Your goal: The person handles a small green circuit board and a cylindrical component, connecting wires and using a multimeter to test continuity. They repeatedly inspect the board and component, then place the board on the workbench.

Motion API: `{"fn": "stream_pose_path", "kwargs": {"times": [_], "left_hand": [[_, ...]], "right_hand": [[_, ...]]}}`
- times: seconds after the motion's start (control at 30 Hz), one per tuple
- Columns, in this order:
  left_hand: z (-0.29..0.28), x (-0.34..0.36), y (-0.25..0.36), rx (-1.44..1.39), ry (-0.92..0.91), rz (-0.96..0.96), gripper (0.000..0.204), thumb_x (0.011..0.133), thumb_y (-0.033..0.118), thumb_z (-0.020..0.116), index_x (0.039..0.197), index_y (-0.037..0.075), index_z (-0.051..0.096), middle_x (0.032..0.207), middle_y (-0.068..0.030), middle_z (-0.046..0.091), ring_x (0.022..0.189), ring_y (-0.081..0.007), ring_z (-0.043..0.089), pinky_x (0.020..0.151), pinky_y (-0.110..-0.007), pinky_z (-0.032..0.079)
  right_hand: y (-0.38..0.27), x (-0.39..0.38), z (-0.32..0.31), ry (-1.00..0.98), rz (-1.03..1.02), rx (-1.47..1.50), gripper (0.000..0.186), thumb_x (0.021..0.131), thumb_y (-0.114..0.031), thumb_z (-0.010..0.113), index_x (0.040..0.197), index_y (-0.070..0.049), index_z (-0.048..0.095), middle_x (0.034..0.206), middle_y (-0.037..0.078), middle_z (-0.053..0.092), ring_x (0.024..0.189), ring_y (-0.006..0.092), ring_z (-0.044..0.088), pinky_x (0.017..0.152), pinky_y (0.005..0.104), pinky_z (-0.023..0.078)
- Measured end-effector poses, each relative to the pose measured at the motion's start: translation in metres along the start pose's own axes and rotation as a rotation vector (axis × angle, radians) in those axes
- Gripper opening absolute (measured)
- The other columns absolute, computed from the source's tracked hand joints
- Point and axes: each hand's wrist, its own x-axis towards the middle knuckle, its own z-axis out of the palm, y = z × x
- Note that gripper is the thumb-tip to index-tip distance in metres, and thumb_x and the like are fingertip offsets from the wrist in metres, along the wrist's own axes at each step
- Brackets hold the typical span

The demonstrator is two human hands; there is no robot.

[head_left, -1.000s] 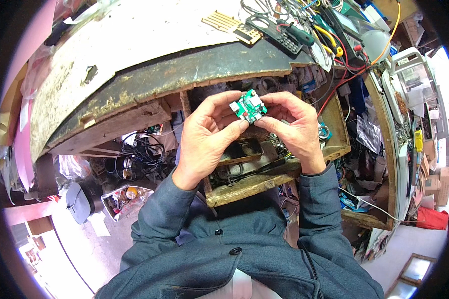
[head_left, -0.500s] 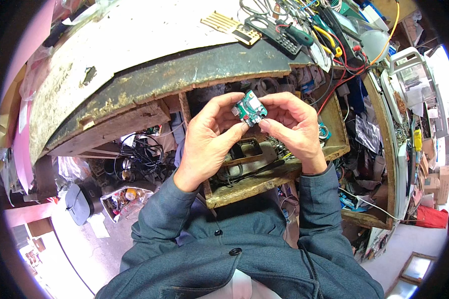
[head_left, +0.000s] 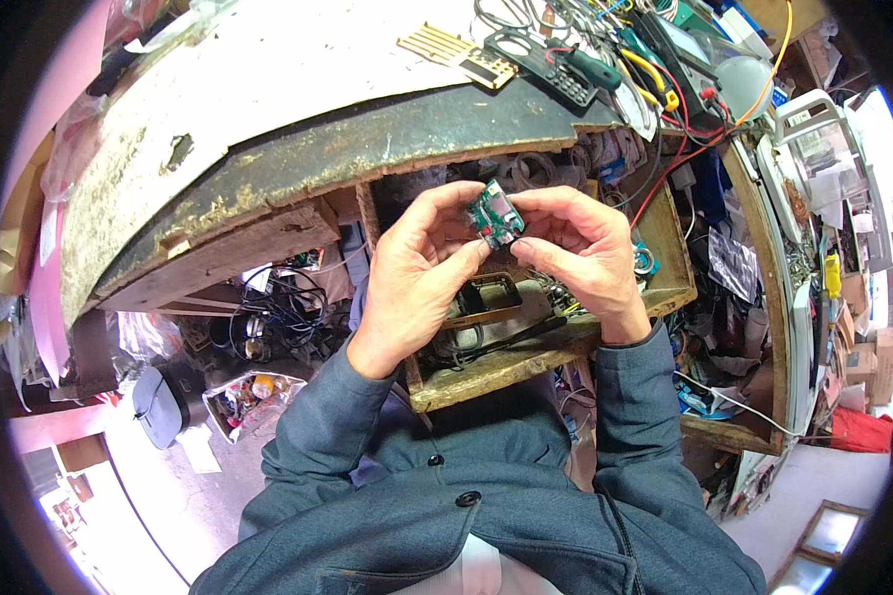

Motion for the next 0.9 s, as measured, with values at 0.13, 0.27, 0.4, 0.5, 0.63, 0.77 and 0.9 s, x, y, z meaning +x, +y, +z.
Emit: {"fn": "stream_pose_path", "kwargs": {"times": [0.13, 0.27, 0.4, 0.5, 0.63, 0.77, 0.9], "left_hand": [[0.0010, -0.0003, 0.0015, -0.028, -0.018, -0.021, 0.049, 0.094, -0.004, 0.067, 0.141, 0.001, 0.053, 0.128, -0.0075, 0.065, 0.115, -0.0158, 0.064, 0.102, -0.031, 0.052], [0.0003, -0.0002, -0.0013, -0.054, -0.064, -0.056, 0.049, 0.097, 0.001, 0.066, 0.144, 0.001, 0.052, 0.126, -0.0077, 0.066, 0.111, -0.0151, 0.065, 0.098, -0.031, 0.054], [-0.0009, -0.0003, 0.0001, -0.038, -0.108, -0.090, 0.047, 0.099, 0.005, 0.065, 0.144, -0.001, 0.051, 0.125, -0.0082, 0.067, 0.107, -0.0150, 0.066, 0.095, -0.032, 0.056], [-0.0022, 0.0004, -0.0002, 0.005, -0.117, -0.106, 0.046, 0.100, 0.008, 0.065, 0.144, -0.002, 0.052, 0.125, -0.0084, 0.067, 0.104, -0.0153, 0.067, 0.094, -0.032, 0.056], [0.0001, 0.0001, 0.0039, 0.004, -0.134, -0.130, 0.045, 0.101, 0.011, 0.064, 0.143, -0.002, 0.053, 0.123, -0.0087, 0.068, 0.101, -0.0153, 0.067, 0.091, -0.032, 0.056], [0.0010, -0.0010, 0.0064, 0.002, -0.124, -0.159, 0.044, 0.101, 0.012, 0.064, 0.142, -0.002, 0.054, 0.121, -0.0088, 0.069, 0.100, -0.0149, 0.067, 0.090, -0.031, 0.056], [-0.0009, 0.0003, 0.0033, 0.023, -0.125, -0.166, 0.043, 0.101, 0.012, 0.065, 0.140, -0.002, 0.056, 0.120, -0.0091, 0.069, 0.102, -0.0144, 0.067, 0.090, -0.031, 0.056]], "right_hand": [[0.0022, 0.0002, -0.0023, 0.004, 0.006, -0.030, 0.035, 0.092, 0.002, 0.072, 0.126, 0.001, 0.065, 0.107, 0.003, 0.072, 0.088, 0.0047, 0.065, 0.074, 0.0200, 0.054], [0.0043, 0.0019, -0.0030, 0.045, 0.004, -0.062, 0.032, 0.093, 0.000, 0.072, 0.124, 0.001, 0.065, 0.104, 0.003, 0.072, 0.082, 0.0046, 0.064, 0.071, 0.0202, 0.054], [0.0063, 0.0035, -0.0012, 0.079, -0.011, 0.022, 0.028, 0.093, -0.002, 0.073, 0.120, 0.001, 0.066, 0.101, 0.004, 0.073, 0.080, 0.0054, 0.065, 0.069, 0.0212, 0.054], [0.0032, 0.0030, -0.0022, 0.085, 0.011, -0.031, 0.027, 0.092, -0.002, 0.074, 0.117, 0.001, 0.066, 0.100, 0.004, 0.072, 0.080, 0.0059, 0.065, 0.069, 0.0215, 0.054], [0.0043, 0.0033, -0.0030, 0.101, 0.021, -0.040, 0.025, 0.092, -0.003, 0.074, 0.116, 0.002, 0.066, 0.099, 0.005, 0.072, 0.080, 0.0068, 0.066, 0.068, 0.0219, 0.054], [0.0046, 0.0042, -0.0022, 0.116, 0.007, -0.031, 0.026, 0.091, -0.002, 0.075, 0.115, 0.001, 0.066, 0.098, 0.005, 0.072, 0.080, 0.0074, 0.067, 0.068, 0.0224, 0.054], [-0.0003, 0.0049, 0.0004, 0.138, -0.030, 0.007, 0.030, 0.090, 0.000, 0.075, 0.118, -0.001, 0.066, 0.097, 0.004, 0.072, 0.081, 0.0082, 0.068, 0.068, 0.0227, 0.055]]}}
